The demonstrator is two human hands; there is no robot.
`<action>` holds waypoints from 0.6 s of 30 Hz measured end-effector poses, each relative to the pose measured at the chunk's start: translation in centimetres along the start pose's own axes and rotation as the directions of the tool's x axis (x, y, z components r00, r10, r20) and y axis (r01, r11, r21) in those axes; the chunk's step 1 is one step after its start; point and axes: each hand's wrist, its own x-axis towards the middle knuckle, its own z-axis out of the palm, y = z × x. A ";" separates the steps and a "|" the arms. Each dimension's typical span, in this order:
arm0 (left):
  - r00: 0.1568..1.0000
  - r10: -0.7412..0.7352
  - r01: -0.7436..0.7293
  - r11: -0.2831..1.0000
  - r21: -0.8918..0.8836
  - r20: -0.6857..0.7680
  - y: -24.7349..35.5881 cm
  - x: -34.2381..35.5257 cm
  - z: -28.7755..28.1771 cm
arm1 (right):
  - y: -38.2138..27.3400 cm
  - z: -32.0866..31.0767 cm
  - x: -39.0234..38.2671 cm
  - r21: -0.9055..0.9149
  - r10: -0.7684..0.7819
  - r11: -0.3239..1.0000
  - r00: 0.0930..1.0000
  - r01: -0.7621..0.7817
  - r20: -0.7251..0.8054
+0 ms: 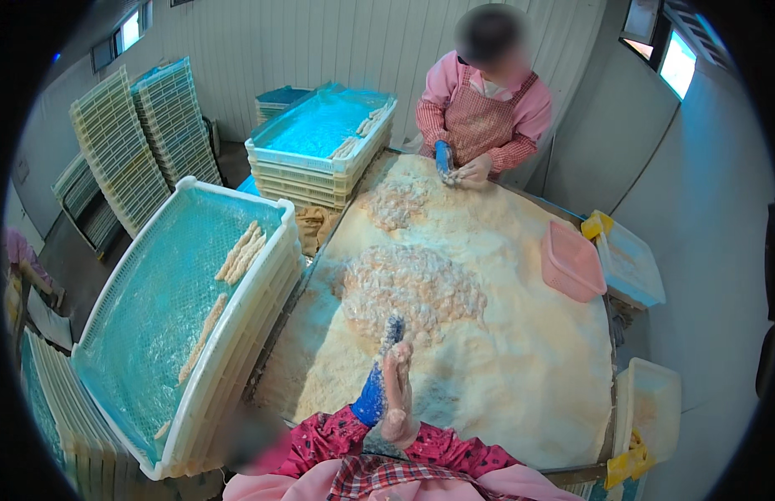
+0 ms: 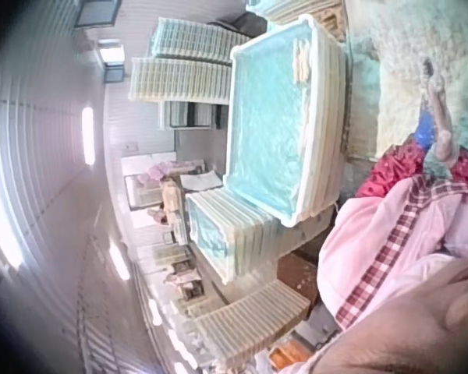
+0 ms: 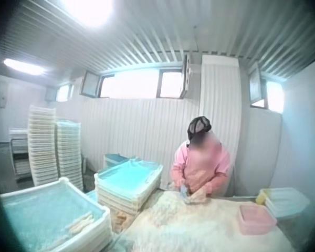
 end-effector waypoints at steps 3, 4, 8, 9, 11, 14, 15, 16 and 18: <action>1.000 0.000 0.000 0.999 -0.041 -0.002 -0.4 -0.3 0.1 | 0.4 0.0 -0.7 -0.030 -0.034 0.999 0.998 0.032 -0.050; 1.000 -0.001 0.001 0.998 -0.055 -0.001 -0.5 -0.5 0.1 | 0.2 0.2 -1.0 -0.021 -0.017 1.000 0.998 0.016 -0.064; 1.000 0.009 -0.008 0.996 -0.085 0.005 -0.7 -0.5 -0.3 | -1.8 0.6 -0.8 0.055 0.023 0.998 0.997 -0.019 -0.080; 1.000 0.014 -0.013 0.995 -0.094 0.007 -0.4 -0.3 -0.2 | -1.3 0.6 -1.0 0.048 0.034 0.998 0.996 -0.030 -0.086; 1.000 0.014 -0.013 0.991 -0.130 0.010 0.0 -0.4 -0.3 | -0.1 0.0 -1.2 -0.017 0.081 0.996 0.993 -0.082 -0.092; 0.999 -0.039 0.041 0.995 -0.093 0.022 0.4 0.0 -0.5 | 1.0 -0.5 -2.4 -0.124 0.204 0.972 0.979 -0.200 0.024; 0.994 0.068 -0.089 0.964 0.249 0.090 -0.8 0.2 -1.0 | 2.1 -0.1 -3.2 -0.108 0.257 0.959 0.965 -0.260 -0.044; 0.975 -0.087 0.001 0.923 0.384 0.206 -2.5 -0.2 -1.5 | 2.6 -0.7 -4.0 -0.089 0.270 0.955 0.953 -0.283 -0.134; 0.851 -0.432 0.130 0.723 0.678 0.298 -6.2 -2.7 -3.7 | 2.3 -1.4 -3.0 0.012 0.301 0.951 0.910 -0.310 -0.287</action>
